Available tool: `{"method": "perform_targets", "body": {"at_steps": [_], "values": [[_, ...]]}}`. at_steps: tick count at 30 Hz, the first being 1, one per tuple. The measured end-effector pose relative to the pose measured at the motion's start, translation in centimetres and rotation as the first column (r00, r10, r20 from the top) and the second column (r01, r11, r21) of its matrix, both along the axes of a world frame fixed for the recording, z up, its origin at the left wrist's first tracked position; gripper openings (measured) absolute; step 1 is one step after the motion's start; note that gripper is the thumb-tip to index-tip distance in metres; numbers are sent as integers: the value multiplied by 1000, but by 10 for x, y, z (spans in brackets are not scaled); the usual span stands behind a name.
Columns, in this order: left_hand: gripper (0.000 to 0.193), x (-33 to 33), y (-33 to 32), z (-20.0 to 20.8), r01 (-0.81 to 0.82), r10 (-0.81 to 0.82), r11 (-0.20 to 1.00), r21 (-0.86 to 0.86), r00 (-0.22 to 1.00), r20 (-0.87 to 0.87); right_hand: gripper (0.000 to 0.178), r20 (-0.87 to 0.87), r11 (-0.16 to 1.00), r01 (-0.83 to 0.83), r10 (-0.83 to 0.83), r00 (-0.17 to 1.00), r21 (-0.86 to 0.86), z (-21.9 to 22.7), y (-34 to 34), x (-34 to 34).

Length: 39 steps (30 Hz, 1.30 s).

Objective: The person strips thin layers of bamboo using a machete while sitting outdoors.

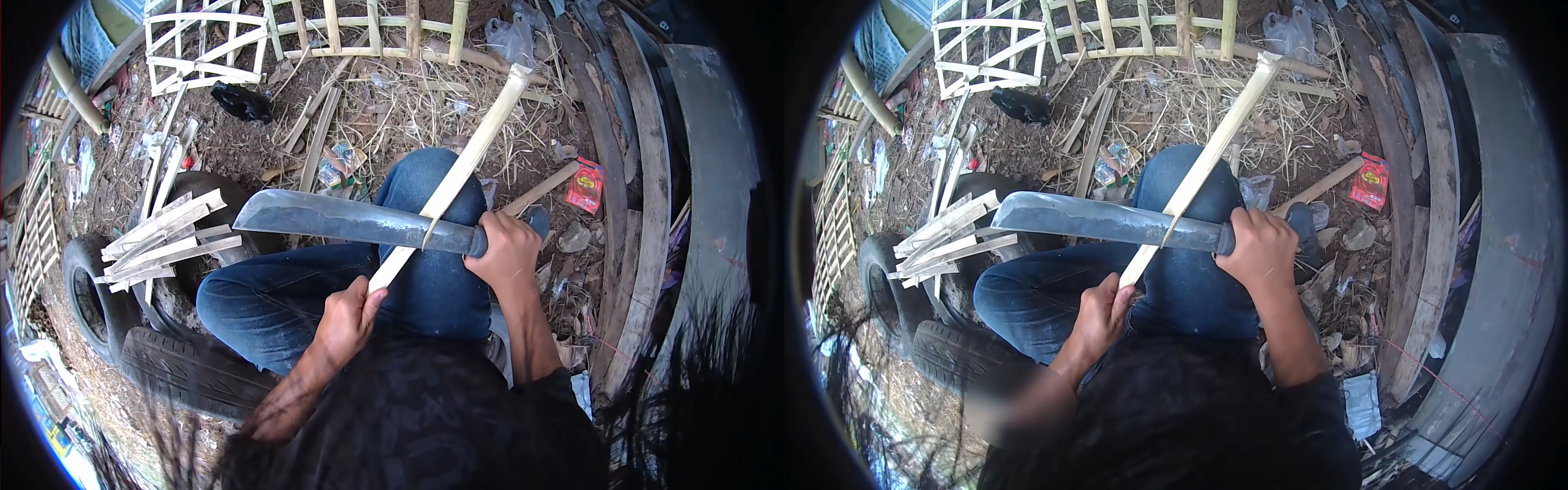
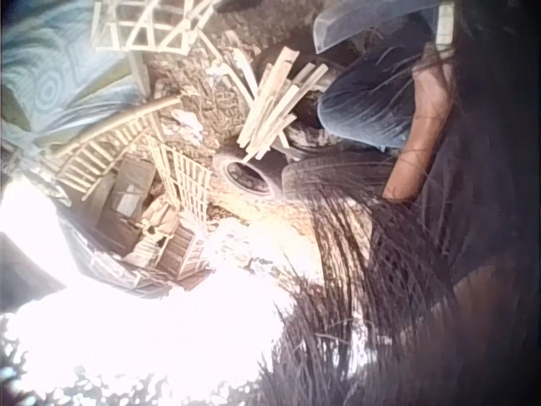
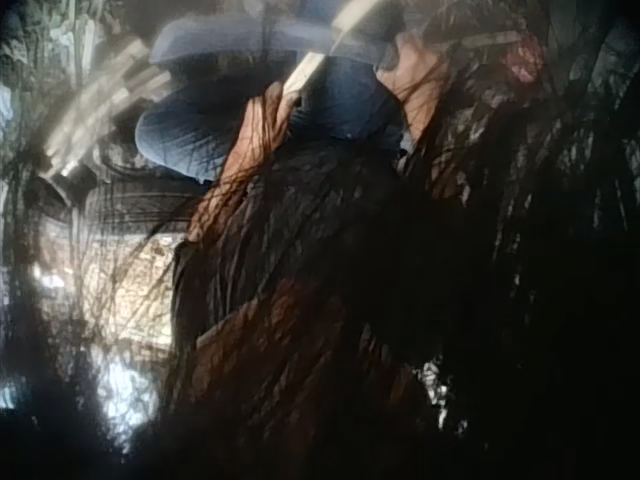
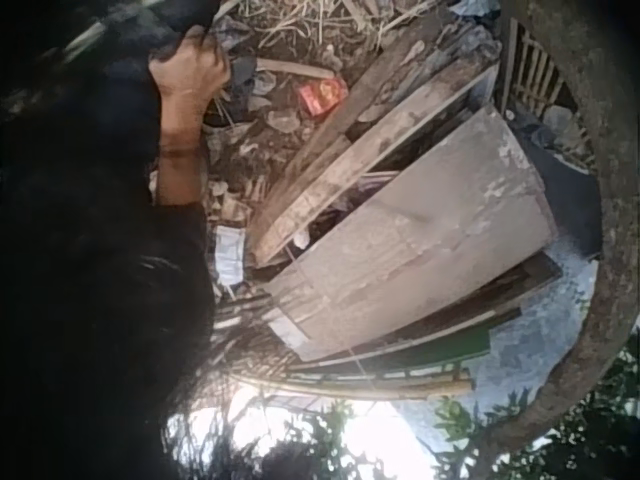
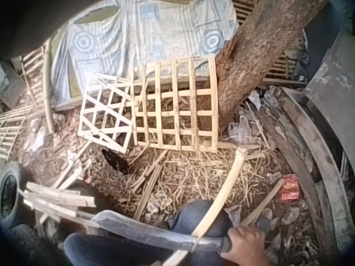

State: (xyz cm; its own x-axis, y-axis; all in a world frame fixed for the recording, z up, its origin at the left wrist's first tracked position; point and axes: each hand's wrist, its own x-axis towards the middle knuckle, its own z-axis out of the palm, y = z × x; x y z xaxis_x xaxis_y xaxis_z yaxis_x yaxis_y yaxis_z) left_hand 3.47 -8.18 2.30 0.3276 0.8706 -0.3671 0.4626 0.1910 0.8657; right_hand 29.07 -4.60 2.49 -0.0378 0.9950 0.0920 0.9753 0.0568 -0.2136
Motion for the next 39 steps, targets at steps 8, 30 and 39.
{"method": "perform_targets", "body": {"at_steps": [8, 30, 39], "values": [[33, -8, -7, 2, 20, -21, 1000, -7, 997, -74, 40, 5, 1000, -22, 22, 1000, 8, -3, -1, -1], [33, -30, 9, 6, 167, -105, 906, -388, 979, 175, 38, -63, 999, 25, -26, 998, -21, -6, 0, 12], [41, -20, 28, -12, 391, 303, 403, -828, 796, 524, 37, -107, 1000, 8, -10, 994, -24, 1, 2, 15]]}}
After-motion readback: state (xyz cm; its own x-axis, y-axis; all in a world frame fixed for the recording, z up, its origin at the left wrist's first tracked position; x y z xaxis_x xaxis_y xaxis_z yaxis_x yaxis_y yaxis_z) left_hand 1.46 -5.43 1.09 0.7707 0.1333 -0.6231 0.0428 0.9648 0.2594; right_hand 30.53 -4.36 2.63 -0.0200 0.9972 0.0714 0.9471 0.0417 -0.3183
